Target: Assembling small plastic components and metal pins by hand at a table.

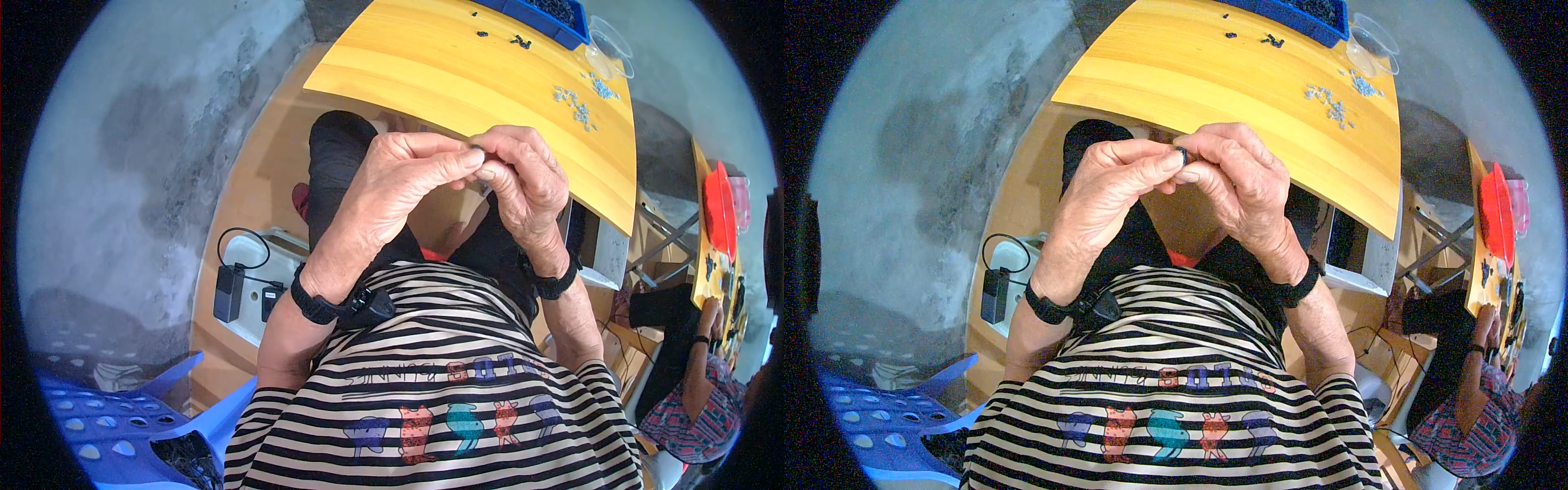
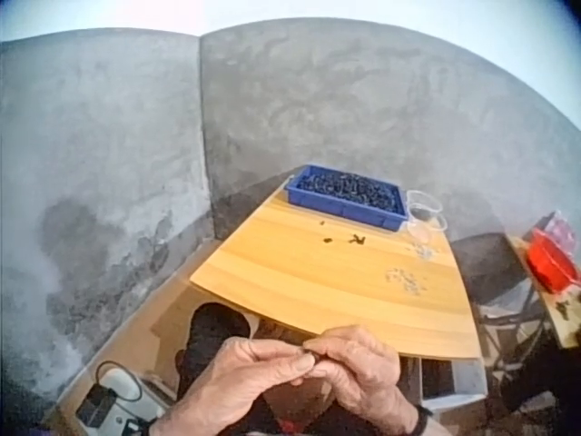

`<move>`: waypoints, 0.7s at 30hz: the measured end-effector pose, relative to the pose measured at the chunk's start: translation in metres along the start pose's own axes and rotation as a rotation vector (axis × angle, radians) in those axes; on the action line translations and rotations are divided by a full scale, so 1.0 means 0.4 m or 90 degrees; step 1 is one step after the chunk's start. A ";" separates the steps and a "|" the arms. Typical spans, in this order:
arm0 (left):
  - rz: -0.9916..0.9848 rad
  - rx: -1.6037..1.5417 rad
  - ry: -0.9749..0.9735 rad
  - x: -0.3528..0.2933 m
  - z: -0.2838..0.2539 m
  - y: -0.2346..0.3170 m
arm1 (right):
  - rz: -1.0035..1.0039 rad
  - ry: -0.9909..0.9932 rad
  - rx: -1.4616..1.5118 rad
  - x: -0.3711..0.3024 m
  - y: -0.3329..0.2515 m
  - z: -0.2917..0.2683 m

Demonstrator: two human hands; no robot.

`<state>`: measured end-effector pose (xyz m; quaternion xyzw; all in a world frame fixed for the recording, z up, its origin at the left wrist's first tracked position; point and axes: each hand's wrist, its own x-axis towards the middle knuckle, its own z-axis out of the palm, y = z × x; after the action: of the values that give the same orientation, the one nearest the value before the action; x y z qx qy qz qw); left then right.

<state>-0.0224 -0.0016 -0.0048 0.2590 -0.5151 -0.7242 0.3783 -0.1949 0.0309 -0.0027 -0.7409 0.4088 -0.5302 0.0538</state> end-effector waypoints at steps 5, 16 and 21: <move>-0.051 0.046 0.002 -0.002 -0.010 0.013 | -0.135 -0.041 -0.122 0.016 -0.014 -0.011; 0.048 -0.024 0.093 0.025 -0.044 -0.001 | -0.155 -0.171 -0.087 0.108 0.005 -0.017; 0.092 0.072 0.182 0.065 -0.078 -0.004 | 0.011 -0.136 -0.083 0.219 0.121 -0.024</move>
<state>-0.0139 -0.0395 -0.0162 0.3430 -0.5132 -0.6206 0.4835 -0.2203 -0.0557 0.0417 -0.7916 0.4408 -0.4198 0.0531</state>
